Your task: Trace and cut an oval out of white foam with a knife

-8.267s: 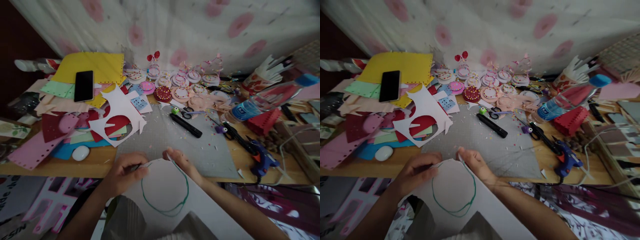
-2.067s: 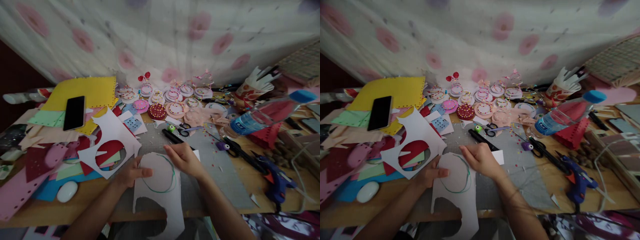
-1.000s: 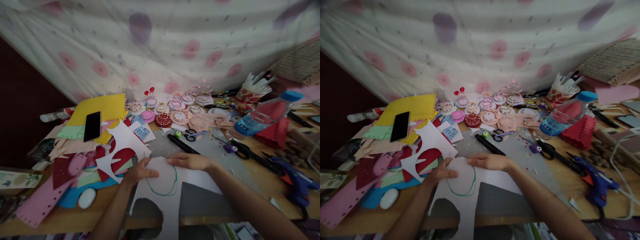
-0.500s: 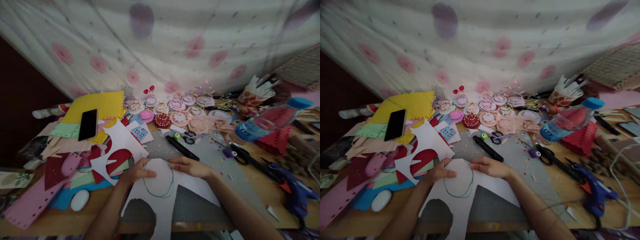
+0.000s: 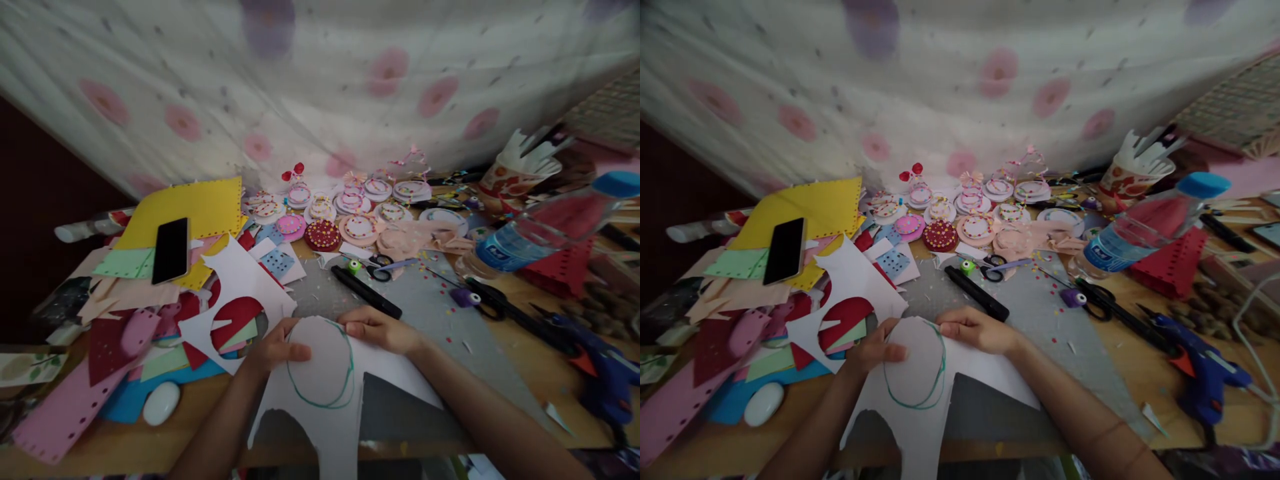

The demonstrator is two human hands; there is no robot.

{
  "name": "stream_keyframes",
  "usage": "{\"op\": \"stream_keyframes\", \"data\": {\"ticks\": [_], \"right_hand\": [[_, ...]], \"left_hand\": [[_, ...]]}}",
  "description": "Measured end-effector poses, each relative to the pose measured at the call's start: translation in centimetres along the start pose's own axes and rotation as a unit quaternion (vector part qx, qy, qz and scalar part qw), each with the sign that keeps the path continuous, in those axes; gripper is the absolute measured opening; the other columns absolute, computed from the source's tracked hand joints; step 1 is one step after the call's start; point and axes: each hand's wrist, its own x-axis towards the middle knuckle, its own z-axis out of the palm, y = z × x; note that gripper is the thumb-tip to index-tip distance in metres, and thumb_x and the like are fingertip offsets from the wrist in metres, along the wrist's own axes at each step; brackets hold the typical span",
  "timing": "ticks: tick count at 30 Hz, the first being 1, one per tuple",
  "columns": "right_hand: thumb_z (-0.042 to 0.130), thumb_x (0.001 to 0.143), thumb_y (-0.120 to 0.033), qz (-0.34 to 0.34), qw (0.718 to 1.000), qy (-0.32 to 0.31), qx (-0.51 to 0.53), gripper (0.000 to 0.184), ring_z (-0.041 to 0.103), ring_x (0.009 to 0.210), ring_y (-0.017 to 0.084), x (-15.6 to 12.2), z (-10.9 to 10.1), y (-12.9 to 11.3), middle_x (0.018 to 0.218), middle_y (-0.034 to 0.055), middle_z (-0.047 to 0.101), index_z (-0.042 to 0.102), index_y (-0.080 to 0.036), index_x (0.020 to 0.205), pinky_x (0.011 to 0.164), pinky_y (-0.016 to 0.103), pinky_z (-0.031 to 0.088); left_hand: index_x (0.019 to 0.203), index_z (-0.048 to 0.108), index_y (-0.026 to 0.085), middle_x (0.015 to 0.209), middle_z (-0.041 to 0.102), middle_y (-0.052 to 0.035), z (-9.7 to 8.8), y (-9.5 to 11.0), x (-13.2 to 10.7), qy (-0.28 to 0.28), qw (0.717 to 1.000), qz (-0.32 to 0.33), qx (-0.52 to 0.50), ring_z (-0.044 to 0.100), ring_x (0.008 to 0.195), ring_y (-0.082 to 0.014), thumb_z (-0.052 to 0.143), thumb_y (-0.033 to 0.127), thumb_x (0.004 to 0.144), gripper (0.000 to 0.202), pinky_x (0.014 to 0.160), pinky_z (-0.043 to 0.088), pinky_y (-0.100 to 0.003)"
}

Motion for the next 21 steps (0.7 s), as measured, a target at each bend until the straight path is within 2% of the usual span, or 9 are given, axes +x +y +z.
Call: {"op": "stream_keyframes", "data": {"ticks": [4,10,14,17,19,21], "right_hand": [[0.049,0.087,-0.069,0.007,1.000,0.008,0.019,0.055,0.031,0.057,0.008,-0.1,0.3,0.2,0.063,-0.0054,0.037,0.050,-0.016,0.071,0.050,0.022,0.026],[0.048,0.082,-0.076,0.016,0.999,0.022,0.020,0.060,0.039,0.063,0.010,0.1,0.8,-0.3,0.068,-0.0030,0.044,0.052,-0.017,0.075,0.057,0.023,0.034],[0.049,0.088,-0.066,0.031,0.999,0.014,-0.013,0.053,0.043,0.070,0.012,0.0,-0.1,-0.8,0.072,-0.0020,0.048,0.057,-0.015,0.078,0.065,0.024,0.036],[0.049,0.091,-0.061,0.059,0.995,0.012,-0.083,0.048,0.041,0.064,0.011,-0.4,-0.7,-1.1,0.067,-0.0034,0.044,0.055,-0.016,0.074,0.058,0.024,0.034],[0.050,0.092,-0.057,0.052,0.988,0.058,-0.134,0.043,0.044,0.062,0.011,-0.7,-0.9,-1.5,0.068,-0.0024,0.049,0.055,-0.017,0.077,0.056,0.023,0.034],[0.053,0.093,-0.048,-0.008,0.965,0.180,-0.191,0.032,0.052,0.069,0.014,-1.3,-0.9,-1.9,0.076,0.0010,0.058,0.058,-0.018,0.084,0.061,0.025,0.040]], "left_hand": [[0.087,0.073,0.011,0.068,0.065,-0.0047,0.6,-0.1,0.0,0.002,1.000,0.007,-0.021,0.057,0.054,-0.0124,0.088,0.038,0.052,0.047,0.048,0.043,-0.018],[0.085,0.073,0.010,0.066,0.066,-0.0051,1.0,0.1,-0.3,0.021,0.999,-0.003,-0.047,0.057,0.052,-0.0136,0.090,0.043,0.042,0.057,0.046,0.043,-0.020],[0.086,0.073,0.009,0.069,0.068,-0.0056,1.0,0.4,-0.2,0.054,0.997,-0.020,-0.050,0.060,0.054,-0.0146,0.092,0.036,0.044,0.052,0.048,0.045,-0.021],[0.087,0.072,0.010,0.068,0.069,-0.0041,0.9,0.1,-0.1,0.099,0.993,-0.035,-0.062,0.062,0.054,-0.0154,0.092,0.030,0.045,0.050,0.049,0.047,-0.021],[0.091,0.070,0.013,0.071,0.070,-0.0023,0.8,-0.2,-0.2,0.144,0.986,-0.038,-0.076,0.063,0.056,-0.0157,0.092,0.027,0.045,0.052,0.051,0.048,-0.022],[0.093,0.069,0.013,0.072,0.071,-0.0019,0.8,-0.4,-0.3,0.177,0.980,-0.036,-0.090,0.064,0.057,-0.0165,0.093,0.024,0.043,0.056,0.051,0.049,-0.023]]}}
